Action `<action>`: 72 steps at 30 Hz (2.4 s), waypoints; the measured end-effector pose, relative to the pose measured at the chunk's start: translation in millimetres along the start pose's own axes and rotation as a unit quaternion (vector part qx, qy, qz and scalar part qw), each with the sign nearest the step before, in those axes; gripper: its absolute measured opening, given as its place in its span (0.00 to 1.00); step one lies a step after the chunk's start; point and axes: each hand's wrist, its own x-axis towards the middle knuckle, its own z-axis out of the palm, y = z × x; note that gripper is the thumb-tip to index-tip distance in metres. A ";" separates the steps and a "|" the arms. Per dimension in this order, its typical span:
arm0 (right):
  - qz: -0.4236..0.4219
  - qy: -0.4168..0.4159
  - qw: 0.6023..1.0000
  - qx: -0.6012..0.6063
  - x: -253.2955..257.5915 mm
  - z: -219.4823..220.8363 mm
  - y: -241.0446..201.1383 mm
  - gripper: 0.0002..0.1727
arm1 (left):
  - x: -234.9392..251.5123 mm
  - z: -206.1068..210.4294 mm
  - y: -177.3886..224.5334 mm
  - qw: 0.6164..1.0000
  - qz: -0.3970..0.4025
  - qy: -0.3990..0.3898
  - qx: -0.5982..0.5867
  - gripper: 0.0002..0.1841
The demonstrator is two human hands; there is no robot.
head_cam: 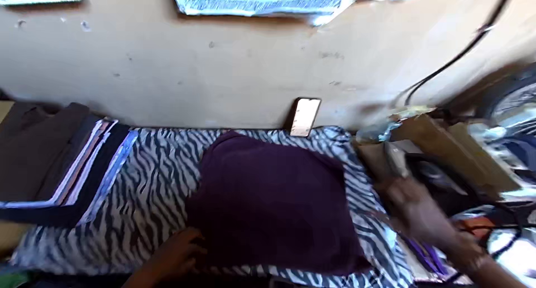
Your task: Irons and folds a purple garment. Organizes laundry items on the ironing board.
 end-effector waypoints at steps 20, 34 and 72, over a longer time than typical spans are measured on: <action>0.324 -0.116 0.844 0.412 -11.3 68.6 -72.9 0.16 | 51.1 -79.6 -53.2 0.901 -0.330 0.005 -0.281 0.11; 0.155 0.100 0.978 0.098 8.0 55.3 -164.2 0.30 | 82.6 -30.3 37.5 0.937 -0.245 0.231 0.094 0.24; 0.091 0.113 0.982 0.122 61.0 44.7 -100.8 0.20 | 151.1 -58.1 -12.6 0.970 0.045 0.230 0.068 0.19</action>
